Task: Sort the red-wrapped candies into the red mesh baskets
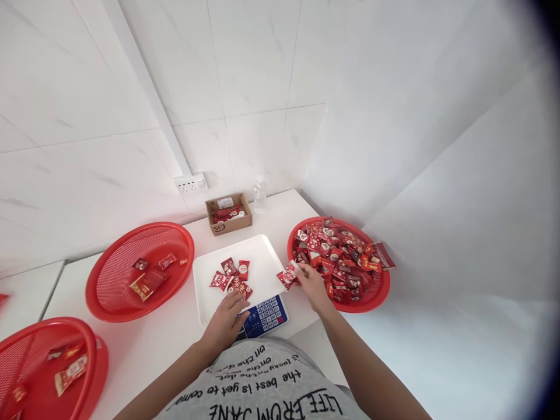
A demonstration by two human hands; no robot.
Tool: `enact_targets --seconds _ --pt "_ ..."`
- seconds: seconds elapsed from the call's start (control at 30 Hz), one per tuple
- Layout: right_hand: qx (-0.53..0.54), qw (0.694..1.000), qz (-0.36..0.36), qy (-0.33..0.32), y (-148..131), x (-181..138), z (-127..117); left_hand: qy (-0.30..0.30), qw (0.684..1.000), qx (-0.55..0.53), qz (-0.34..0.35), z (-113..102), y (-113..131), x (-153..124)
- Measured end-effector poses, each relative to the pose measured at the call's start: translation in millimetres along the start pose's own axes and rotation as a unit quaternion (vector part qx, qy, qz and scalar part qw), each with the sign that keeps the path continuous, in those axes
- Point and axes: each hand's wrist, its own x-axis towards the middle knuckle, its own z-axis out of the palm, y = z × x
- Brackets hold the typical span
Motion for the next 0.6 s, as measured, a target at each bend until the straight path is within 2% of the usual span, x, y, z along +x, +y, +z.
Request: enact_targets --seconds 0.13,0.17,0.23,0.3,0.37,0.43,0.47,0.5,0.6 --pt "0.043 0.991 0.030 -0.122 -3 -6 53 -0.001 1.000 0.002 -0.021 -7 -1 -5" --pt "0.018 0.988 0.024 -0.151 -4 -6 61 0.006 0.999 0.005 -0.041 -8 -1 -6" --pt "-0.098 0.977 -0.020 -0.187 -5 -6 73 0.031 0.995 0.018 -0.090 -11 -3 -7" --pt "-0.261 0.939 -0.106 -0.198 -5 -5 81 0.053 0.991 0.042 -0.120 -12 -7 -7" --pt "-0.396 0.869 -0.200 -0.219 -2 -2 89 0.047 0.990 0.071 -0.113 -10 -12 -6" --pt "-0.470 0.803 -0.260 -0.258 1 1 96 0.014 0.991 0.100 -0.092 -6 -19 -3" --pt "-0.488 0.781 -0.273 -0.277 3 3 100 -0.006 0.990 0.111 -0.085 -4 -22 -1" --pt "-0.499 0.768 -0.277 -0.289 4 5 103 -0.025 0.989 0.120 -0.082 -2 -25 0" --pt "-0.517 0.756 -0.278 -0.290 6 10 106 -0.059 0.986 0.129 -0.088 2 -32 3"
